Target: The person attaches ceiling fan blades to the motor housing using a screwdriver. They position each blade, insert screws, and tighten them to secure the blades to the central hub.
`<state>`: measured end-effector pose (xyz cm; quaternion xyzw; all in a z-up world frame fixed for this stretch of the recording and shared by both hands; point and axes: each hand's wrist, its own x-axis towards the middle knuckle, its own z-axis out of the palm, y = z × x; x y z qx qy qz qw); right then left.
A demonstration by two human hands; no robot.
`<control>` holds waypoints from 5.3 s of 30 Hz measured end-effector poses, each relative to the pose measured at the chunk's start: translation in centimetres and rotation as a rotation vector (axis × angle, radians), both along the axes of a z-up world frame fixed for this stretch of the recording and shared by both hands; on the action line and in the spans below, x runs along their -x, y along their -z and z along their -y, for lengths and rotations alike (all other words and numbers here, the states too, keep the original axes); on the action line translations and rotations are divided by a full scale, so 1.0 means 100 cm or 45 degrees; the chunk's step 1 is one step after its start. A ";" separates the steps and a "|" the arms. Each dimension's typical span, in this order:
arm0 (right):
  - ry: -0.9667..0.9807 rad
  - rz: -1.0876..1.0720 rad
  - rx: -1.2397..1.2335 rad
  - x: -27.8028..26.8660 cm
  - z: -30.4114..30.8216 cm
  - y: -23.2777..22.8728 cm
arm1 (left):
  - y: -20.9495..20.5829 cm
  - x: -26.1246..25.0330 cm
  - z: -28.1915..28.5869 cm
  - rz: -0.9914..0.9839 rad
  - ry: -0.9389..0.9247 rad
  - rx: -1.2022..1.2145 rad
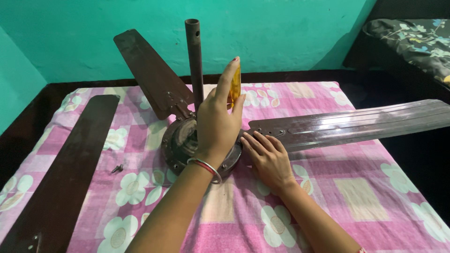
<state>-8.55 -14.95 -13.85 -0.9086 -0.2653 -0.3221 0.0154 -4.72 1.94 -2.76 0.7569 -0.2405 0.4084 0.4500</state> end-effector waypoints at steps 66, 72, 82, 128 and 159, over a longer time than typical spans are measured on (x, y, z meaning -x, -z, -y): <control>0.037 0.020 -0.008 0.002 -0.003 0.004 | -0.016 -0.006 0.011 -0.136 0.001 -0.150; 0.038 0.032 -0.012 0.000 -0.002 0.005 | -0.017 -0.008 0.012 -0.032 0.125 -0.107; 0.075 0.061 0.064 -0.001 -0.002 0.006 | -0.017 -0.002 0.017 -0.079 -0.085 -0.194; 0.280 0.165 0.034 -0.005 0.009 0.029 | -0.006 0.053 -0.004 -0.033 0.325 -0.634; -0.062 0.152 -0.194 -0.012 0.010 0.015 | 0.129 0.052 -0.144 0.408 -0.029 -0.861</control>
